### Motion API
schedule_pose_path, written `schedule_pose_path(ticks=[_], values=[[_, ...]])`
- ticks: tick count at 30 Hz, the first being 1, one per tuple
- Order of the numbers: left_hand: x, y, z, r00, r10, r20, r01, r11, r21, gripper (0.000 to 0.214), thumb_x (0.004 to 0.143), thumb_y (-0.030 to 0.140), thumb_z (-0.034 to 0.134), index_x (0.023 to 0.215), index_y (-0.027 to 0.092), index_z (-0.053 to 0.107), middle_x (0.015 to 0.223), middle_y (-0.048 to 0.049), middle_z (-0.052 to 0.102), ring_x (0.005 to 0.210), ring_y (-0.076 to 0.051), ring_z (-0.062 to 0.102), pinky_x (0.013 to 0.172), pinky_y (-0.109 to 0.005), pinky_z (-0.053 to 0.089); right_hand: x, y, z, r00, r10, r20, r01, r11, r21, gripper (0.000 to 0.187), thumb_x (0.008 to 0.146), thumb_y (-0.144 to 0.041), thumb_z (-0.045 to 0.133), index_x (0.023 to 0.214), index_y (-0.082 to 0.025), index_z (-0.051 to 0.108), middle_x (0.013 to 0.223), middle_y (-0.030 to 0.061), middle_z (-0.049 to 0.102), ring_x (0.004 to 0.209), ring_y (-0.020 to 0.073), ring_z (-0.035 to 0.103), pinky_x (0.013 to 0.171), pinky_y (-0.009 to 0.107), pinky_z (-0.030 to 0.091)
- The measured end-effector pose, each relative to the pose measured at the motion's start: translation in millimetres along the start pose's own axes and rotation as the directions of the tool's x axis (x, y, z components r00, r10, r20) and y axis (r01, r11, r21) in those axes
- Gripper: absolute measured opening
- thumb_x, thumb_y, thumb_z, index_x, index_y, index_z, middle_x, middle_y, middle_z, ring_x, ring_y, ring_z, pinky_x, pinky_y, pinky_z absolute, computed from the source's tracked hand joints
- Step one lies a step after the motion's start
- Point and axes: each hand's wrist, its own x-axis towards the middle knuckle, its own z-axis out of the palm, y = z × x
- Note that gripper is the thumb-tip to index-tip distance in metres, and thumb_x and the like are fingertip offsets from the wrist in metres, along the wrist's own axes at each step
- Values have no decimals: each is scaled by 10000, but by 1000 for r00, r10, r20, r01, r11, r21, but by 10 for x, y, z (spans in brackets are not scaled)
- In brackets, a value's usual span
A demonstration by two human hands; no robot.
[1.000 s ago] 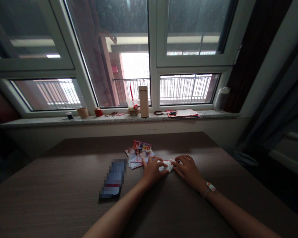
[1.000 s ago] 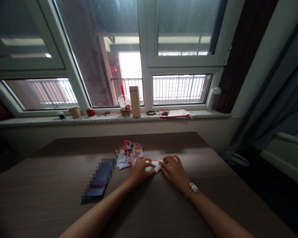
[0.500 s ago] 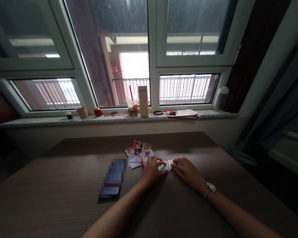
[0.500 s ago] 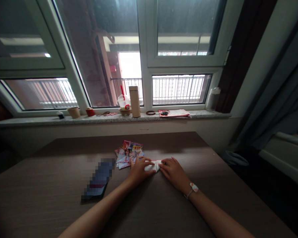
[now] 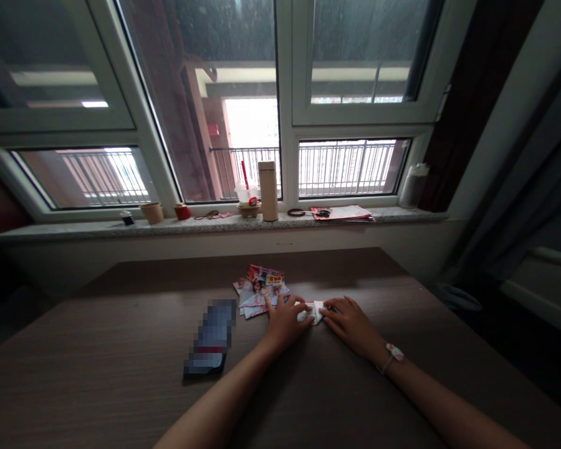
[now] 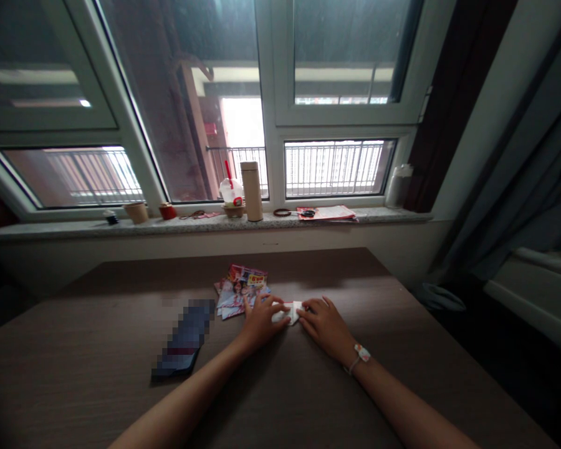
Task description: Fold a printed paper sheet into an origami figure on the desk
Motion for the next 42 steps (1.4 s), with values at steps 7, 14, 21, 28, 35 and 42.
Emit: schedule_pose_path(ticks=[7, 14, 21, 28, 35, 42], values=[[1, 13, -23, 1000, -1, 17, 1, 1000, 25, 270, 855, 434, 698, 1124, 408, 702, 1243, 16, 660, 1296, -360, 435, 1073, -822, 40, 6, -8, -20, 999, 20, 41, -22, 998, 55, 310, 1002, -276, 481, 1252, -320, 659, 1224, 65, 682, 1158, 222, 614, 1126, 565, 349], [7, 13, -27, 999, -4, 36, 3, 1000, 30, 306, 867, 439, 680, 1173, 424, 684, 1272, 10, 644, 1291, -349, 438, 1080, -820, 26, 5, -29, -23, 998, 36, 42, -38, 998, 44, 294, 1001, -281, 480, 1211, -299, 685, 1226, 72, 688, 1169, 229, 614, 1121, 574, 350], [4, 5, -17, 1000, -5, 31, 5, 1000, 4, 295, 861, 439, 688, 1156, 417, 695, 1266, 10, 647, 1291, -352, 433, 1081, -819, -4, 7, -26, -21, 999, 29, 31, -29, 1000, 9, 285, 999, -308, 486, 1202, -305, 686, 1207, 73, 693, 1150, 228, 620, 1105, 560, 367], [20, -13, -11, 999, 9, 43, -10, 1000, 17, 306, 869, 448, 677, 1173, 417, 690, 1284, 3, 638, 1284, -348, 442, 1083, -816, -4, 7, -28, -21, 998, 35, 52, -36, 999, 29, 273, 1000, -318, 490, 1188, -311, 689, 1231, 59, 684, 1168, 217, 611, 1131, 557, 339], [23, 19, -56, 998, 13, 60, -15, 999, 32, 311, 876, 451, 670, 1185, 428, 684, 1292, 10, 629, 1298, -358, 431, 1074, -828, -12, 13, -45, -45, 998, 40, 56, -42, 998, 37, 278, 1001, -311, 486, 1191, -305, 690, 1228, 68, 683, 1165, 221, 610, 1123, 568, 346], [28, 10, -60, 997, 15, 74, -19, 999, 41, 323, 878, 451, 668, 1198, 415, 683, 1310, 4, 623, 1303, -367, 421, 1074, -827, -31, 15, -44, -44, 998, 40, 55, -42, 998, 41, 278, 998, -320, 492, 1200, -309, 683, 1230, 65, 681, 1174, 230, 599, 1122, 576, 338]])
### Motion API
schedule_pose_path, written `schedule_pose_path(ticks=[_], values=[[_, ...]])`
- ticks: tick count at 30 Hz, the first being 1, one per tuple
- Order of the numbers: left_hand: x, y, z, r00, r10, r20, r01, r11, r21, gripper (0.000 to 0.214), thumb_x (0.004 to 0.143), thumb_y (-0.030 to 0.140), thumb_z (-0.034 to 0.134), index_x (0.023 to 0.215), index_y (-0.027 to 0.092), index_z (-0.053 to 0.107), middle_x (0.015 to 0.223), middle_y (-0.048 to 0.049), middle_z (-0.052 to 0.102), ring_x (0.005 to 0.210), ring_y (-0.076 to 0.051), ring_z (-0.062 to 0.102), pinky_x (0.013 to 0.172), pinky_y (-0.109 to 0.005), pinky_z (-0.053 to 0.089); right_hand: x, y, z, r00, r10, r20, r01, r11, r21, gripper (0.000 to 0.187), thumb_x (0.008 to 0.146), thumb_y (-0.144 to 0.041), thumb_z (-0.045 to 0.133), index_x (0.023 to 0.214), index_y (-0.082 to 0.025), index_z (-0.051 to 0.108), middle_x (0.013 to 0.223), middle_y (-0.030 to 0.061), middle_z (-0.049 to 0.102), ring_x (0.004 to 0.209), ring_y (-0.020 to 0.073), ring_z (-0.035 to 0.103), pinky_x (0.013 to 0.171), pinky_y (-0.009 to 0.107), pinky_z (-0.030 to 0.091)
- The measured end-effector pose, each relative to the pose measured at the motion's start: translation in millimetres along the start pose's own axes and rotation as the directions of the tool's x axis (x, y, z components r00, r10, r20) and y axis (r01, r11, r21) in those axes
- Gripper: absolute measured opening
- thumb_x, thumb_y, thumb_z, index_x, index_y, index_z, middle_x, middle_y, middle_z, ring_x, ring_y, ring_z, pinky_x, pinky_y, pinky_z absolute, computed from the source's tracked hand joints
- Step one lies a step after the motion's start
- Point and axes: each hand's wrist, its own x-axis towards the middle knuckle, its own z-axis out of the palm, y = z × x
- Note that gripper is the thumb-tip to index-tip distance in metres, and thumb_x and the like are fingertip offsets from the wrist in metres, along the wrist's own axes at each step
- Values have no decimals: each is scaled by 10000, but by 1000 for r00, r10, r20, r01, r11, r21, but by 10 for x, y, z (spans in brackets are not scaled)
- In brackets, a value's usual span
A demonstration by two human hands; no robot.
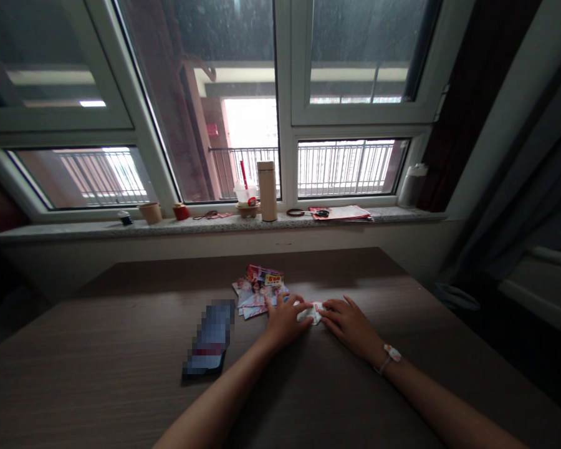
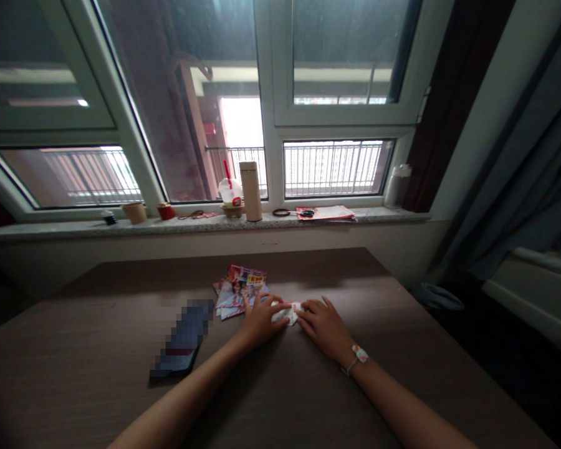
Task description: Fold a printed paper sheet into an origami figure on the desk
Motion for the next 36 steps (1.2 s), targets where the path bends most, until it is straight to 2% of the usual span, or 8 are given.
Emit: schedule_pose_path(ticks=[17, 27, 36], values=[[10, 0, -17, 1000, 0, 15, 0, 1000, -13, 328, 873, 464, 665, 1199, 430, 675, 1313, 10, 619, 1306, -358, 419, 1081, -822, 19, 5, 16, 17, 1000, 11, 7, -11, 1000, -8, 288, 1006, -351, 475, 1205, -333, 683, 1209, 64, 682, 1143, 226, 612, 1112, 571, 338], [30, -49, 0, 999, 41, 14, -42, 999, 27, 334, 872, 498, 649, 1206, 484, 663, 1304, 31, 614, 1311, -340, 399, 1100, -792, -20, 4, 22, 34, 1000, 2, -30, -3, 999, -33, 302, 1012, -342, 455, 1207, -341, 685, 1180, 62, 688, 1116, 221, 620, 1092, 538, 365], [32, -38, -21, 999, 52, 5, -52, 998, 19, 338, 871, 502, 648, 1208, 484, 664, 1298, 29, 624, 1308, -354, 391, 1086, -799, -61, 0, 11, 17, 999, 40, 19, -39, 999, -19, 297, 1020, -338, 443, 1205, -352, 675, 1208, 52, 675, 1150, 227, 603, 1101, 591, 329]])
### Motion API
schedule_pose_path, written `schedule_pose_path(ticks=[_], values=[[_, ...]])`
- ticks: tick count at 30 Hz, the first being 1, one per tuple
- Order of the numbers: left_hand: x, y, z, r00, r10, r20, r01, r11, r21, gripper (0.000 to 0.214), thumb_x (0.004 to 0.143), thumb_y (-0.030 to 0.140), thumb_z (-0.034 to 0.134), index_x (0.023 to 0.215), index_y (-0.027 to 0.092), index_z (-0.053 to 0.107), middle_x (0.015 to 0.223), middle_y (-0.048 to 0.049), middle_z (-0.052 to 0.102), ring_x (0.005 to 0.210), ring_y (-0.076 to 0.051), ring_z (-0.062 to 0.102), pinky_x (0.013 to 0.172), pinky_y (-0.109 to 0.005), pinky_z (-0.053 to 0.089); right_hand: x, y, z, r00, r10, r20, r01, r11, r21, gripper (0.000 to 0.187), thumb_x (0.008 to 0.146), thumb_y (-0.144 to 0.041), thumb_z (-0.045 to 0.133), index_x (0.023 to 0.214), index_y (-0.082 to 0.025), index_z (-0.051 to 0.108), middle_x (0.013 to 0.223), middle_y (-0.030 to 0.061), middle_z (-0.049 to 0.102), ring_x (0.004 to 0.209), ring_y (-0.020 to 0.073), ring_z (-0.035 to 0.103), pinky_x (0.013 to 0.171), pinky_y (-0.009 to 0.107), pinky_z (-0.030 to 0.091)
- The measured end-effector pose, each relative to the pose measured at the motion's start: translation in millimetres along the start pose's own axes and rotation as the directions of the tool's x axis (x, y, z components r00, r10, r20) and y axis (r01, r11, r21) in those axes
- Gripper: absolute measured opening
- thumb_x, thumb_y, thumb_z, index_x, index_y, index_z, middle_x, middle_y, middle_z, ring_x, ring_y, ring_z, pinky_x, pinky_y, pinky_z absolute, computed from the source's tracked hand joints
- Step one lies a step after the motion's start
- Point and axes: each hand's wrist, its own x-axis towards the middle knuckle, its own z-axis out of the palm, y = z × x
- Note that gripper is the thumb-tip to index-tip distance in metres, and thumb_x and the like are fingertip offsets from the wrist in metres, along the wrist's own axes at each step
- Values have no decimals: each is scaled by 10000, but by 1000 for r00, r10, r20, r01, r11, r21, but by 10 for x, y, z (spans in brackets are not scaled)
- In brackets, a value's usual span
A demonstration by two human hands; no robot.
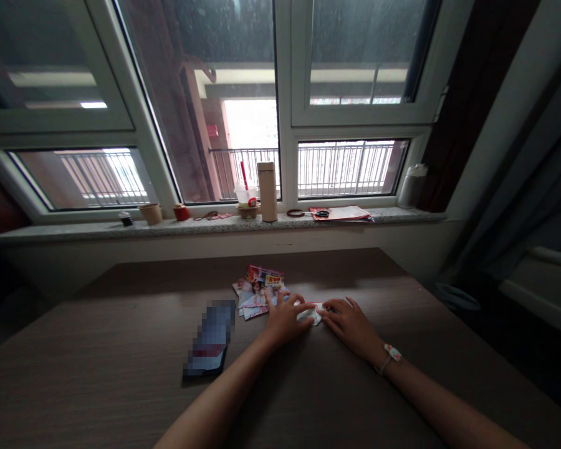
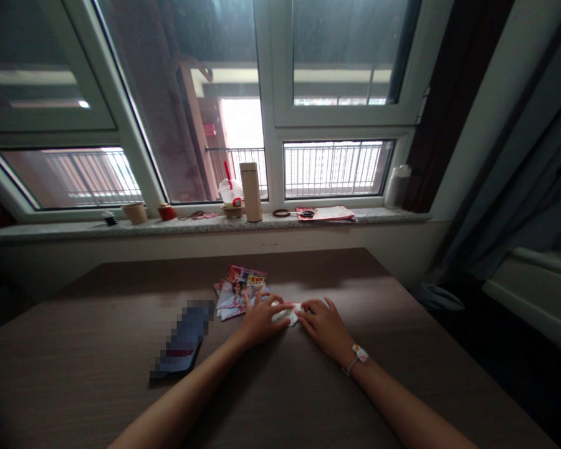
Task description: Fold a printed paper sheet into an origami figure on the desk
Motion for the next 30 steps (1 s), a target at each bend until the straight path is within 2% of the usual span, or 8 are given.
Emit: schedule_pose_path(ticks=[5, 10, 18, 24, 30], values=[[7, -18, 8, 1000, 15, 7, -15, 1000, 6, 364, 869, 510, 643, 1233, 486, 650, 1298, 18, 619, 1312, -342, 392, 1132, -755, 11, 6, -10, -1, 1000, -5, -19, 5, 1000, 0, 301, 1017, -336, 448, 1221, -366, 668, 1187, 47, 683, 1130, 222, 614, 1097, 582, 337], [9, -35, 23, 999, 43, -11, -42, 999, 27, 372, 872, 501, 645, 1243, 490, 644, 1287, 20, 624, 1310, -334, 396, 1148, -734, 3, 16, -18, 2, 1000, 14, -17, -13, 999, 32, 324, 1025, -352, 414, 1219, -363, 674, 1179, 55, 686, 1133, 227, 607, 1106, 581, 318], [5, -34, 25, 999, 46, 1, -46, 998, 51, 390, 878, 521, 629, 1268, 502, 616, 1312, 41, 609, 1335, -321, 374, 1172, -695, -37, 119, -25, 48, 986, 159, -56, -146, 970, 193, 351, 995, -435, 435, 974, -287, 752, 1064, 54, 696, 1051, 228, 623, 999, 468, 426], [-8, -36, 54, 998, 61, -25, -60, 996, 62, 383, 894, 519, 605, 1277, 502, 604, 1315, 35, 611, 1335, -322, 381, 1160, -711, -46, 131, -75, 82, 973, 219, -79, -200, 961, 192, 252, 946, -399, 519, 925, -291, 746, 1045, 46, 689, 1048, 239, 611, 996, 488, 392], [-15, -49, 62, 996, 82, -19, -80, 994, 77, 391, 907, 528, 581, 1297, 496, 587, 1322, 38, 605, 1336, -313, 377, 1153, -718, -53, 143, -115, 47, 965, 261, -32, -248, 945, 212, 206, 916, -385, 554, 945, -292, 735, 1078, 38, 679, 1096, 236, 592, 1023, 473, 352]])
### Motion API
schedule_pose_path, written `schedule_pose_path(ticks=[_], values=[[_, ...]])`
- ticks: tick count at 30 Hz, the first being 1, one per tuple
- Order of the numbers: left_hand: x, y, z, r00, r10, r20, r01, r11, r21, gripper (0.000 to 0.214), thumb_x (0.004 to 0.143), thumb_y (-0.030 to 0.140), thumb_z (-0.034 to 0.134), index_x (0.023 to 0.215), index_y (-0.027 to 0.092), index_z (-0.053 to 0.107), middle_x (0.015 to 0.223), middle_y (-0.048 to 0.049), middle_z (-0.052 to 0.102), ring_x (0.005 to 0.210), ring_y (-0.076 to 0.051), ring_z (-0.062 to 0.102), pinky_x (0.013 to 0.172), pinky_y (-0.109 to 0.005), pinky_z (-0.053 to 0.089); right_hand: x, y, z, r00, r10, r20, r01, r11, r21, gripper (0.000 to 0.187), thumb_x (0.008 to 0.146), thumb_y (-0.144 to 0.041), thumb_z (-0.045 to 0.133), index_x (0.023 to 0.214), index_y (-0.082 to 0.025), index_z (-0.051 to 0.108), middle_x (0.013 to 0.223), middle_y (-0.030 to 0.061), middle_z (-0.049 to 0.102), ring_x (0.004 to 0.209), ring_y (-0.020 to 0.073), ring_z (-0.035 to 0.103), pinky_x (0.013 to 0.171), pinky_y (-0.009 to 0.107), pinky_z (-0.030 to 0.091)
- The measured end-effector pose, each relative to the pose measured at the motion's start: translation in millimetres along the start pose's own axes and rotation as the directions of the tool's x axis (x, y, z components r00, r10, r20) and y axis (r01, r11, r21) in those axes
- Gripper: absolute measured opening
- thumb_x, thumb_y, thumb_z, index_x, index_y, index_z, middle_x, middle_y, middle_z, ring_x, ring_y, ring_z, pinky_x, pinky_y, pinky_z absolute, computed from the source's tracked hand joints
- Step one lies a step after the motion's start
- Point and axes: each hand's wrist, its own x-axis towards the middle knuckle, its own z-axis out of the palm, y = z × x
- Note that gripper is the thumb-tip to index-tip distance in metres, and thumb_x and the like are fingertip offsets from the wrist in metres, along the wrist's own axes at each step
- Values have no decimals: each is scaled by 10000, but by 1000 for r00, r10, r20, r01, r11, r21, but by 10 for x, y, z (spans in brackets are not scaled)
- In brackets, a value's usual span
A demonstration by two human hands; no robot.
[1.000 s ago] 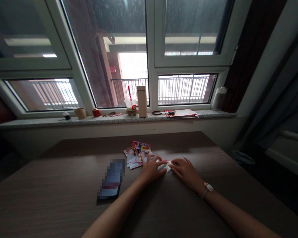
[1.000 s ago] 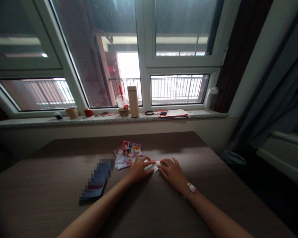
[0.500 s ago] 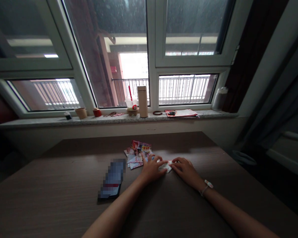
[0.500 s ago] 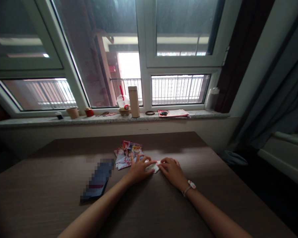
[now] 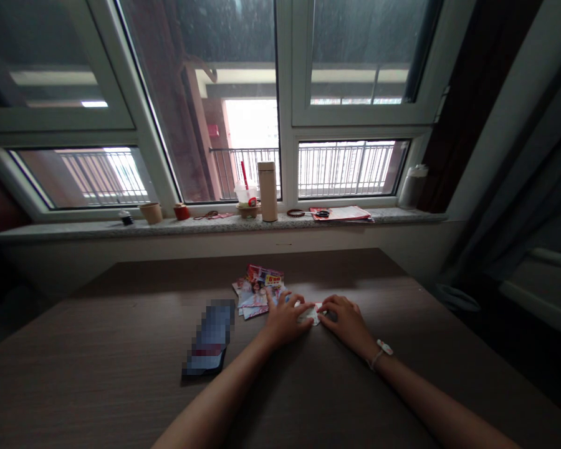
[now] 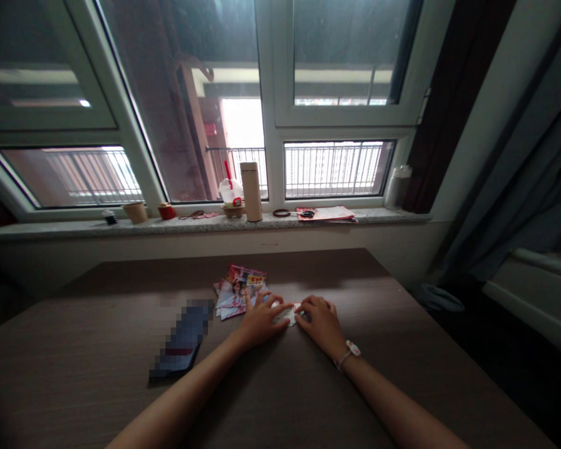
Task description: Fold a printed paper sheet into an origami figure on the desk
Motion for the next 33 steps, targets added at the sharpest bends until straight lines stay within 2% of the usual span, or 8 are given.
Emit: schedule_pose_path(ticks=[9, 17, 23, 26, 29, 33], values=[[6, -24, 30, 1000, 13, -17, -12, 1000, 17, 386, 912, 535, 571, 1292, 480, 598, 1322, 32, 603, 1329, -306, 375, 1159, -708, -26, 2, -31, -37, 999, 43, 33, -43, 999, 11, 142, 866, -381, 626, 939, -310, 725, 1108, 17, 668, 1125, 236, 580, 1044, 463, 325], [3, -2, -1, 1000, -9, 11, 9, 1000, -1, 384, 911, 526, 575, 1294, 492, 596, 1335, 30, 596, 1337, -318, 361, 1161, -708, -36, 1, -14, -46, 997, 49, 67, -51, 998, 28, 161, 831, -395, 665, 962, -312, 707, 1135, 15, 656, 1150, 244, 566, 1076, 492, 294], [1, -14, 16, 1000, -13, 0, 13, 1000, -4, 385, 903, 523, 589, 1287, 497, 597, 1329, 31, 598, 1329, -319, 372, 1141, -731, -64, -11, -9, -61, 997, 37, 72, -41, 998, 48, 217, 791, -428, 712, 978, -317, 709, 1135, 11, 657, 1151, 257, 567, 1072, 499, 315], [4, -24, 30, 1000, -7, -10, 7, 1000, -9, 397, 900, 523, 596, 1296, 495, 590, 1321, 32, 605, 1327, -323, 377, 1122, -744, -102, -7, 28, -60, 998, 35, 59, -40, 994, 98, 217, 820, -455, 684, 977, -314, 734, 1131, 17, 668, 1148, 257, 574, 1077, 488, 330], [7, -28, 35, 1000, -3, -19, 3, 1000, -8, 401, 896, 528, 601, 1296, 493, 594, 1300, 28, 618, 1317, -321, 387, 1131, -733, -103, 5, 92, -35, 998, 27, 51, -34, 990, 140, 241, 904, -430, 580, 964, -291, 766, 1123, 38, 681, 1113, 238, 595, 1052, 445, 376], [6, -22, 27, 1000, -6, -15, 6, 1000, -4, 400, 896, 532, 601, 1294, 494, 595, 1304, 29, 617, 1309, -324, 398, 1125, -752, -82, 2, 138, -4, 998, -4, 64, -2, 995, 95, 232, 893, -357, 608, 1062, -317, 762, 1181, 43, 669, 1152, 245, 574, 1063, 447, 370]])
